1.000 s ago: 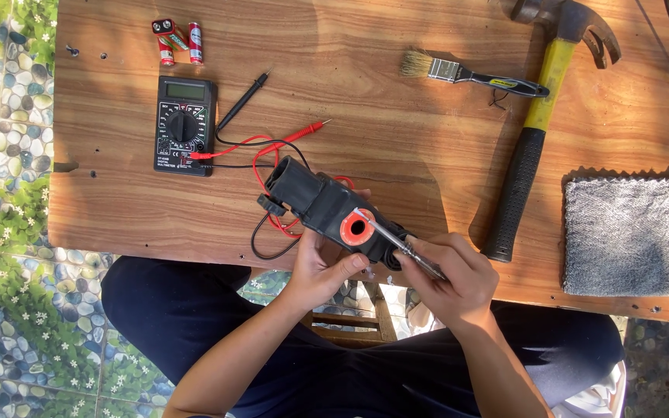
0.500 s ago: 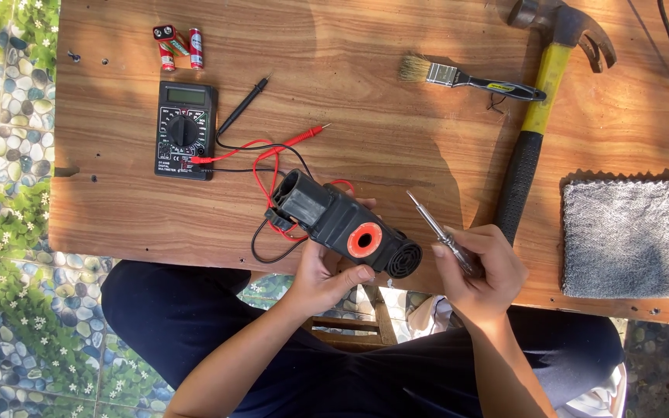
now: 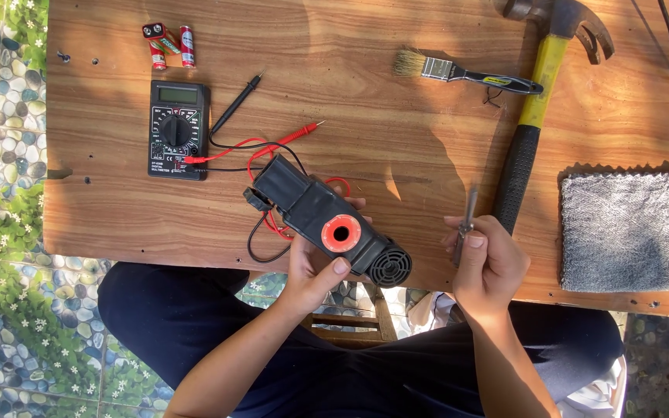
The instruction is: Cleaning a black plastic tool component using a brush and a screwdriver to remove dust.
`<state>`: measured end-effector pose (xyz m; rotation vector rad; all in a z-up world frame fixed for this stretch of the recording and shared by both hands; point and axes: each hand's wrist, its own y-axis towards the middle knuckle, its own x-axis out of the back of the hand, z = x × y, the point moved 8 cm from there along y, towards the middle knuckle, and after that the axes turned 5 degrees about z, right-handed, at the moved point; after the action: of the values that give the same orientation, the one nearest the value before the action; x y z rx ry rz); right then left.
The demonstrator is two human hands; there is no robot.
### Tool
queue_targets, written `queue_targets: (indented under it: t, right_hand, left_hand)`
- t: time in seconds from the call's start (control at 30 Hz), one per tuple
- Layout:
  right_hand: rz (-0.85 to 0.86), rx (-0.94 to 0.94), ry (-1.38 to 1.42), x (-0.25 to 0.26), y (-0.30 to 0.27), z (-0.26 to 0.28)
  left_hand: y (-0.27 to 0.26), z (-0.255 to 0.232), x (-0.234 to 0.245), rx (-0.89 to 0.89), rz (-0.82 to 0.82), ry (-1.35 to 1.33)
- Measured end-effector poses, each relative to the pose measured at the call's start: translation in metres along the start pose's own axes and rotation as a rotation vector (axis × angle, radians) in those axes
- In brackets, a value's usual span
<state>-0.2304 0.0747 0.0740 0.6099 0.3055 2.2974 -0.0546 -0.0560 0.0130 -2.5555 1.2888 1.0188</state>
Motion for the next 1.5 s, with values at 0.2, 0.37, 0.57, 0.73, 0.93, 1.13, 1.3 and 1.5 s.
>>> queue_targets:
  t: [0.2,0.37,0.57,0.73,0.93,1.13,1.3,1.5]
  right_hand:
    - [-0.009,0.006,0.084,0.000,-0.007,-0.008]
    - [0.066,-0.193,0.479,-0.024,-0.026,-0.035]
    - [0.262,-0.339,0.554,-0.066,-0.039,-0.015]
    - [0.401,-0.433,0.535,-0.078,-0.046,-0.014]
    - [0.262,-0.385,0.680,-0.038,-0.055,-0.061]
    - [-0.533,-0.348,0.662,0.071,-0.018,-0.058]
    - [-0.695,-0.402,0.680,0.103,-0.011,-0.062]
    - [-0.750,-0.418,0.538,0.113,-0.010,-0.053]
  left_hand:
    - [-0.004,0.003,0.004,0.000,0.015,-0.054]
    - [-0.004,0.002,-0.001,-0.005,0.047,-0.020]
    - [-0.022,0.027,0.028,-0.079,0.074,0.142]
    - [-0.010,0.013,0.019,-0.091,0.103,0.303]
    - [-0.008,-0.011,-0.026,0.083,0.096,0.123]
    - [-0.031,-0.012,-0.091,0.397,0.909,0.315]
    - [-0.108,0.079,-0.074,1.067,1.396,0.832]
    - [-0.118,0.110,-0.055,1.055,1.349,0.944]
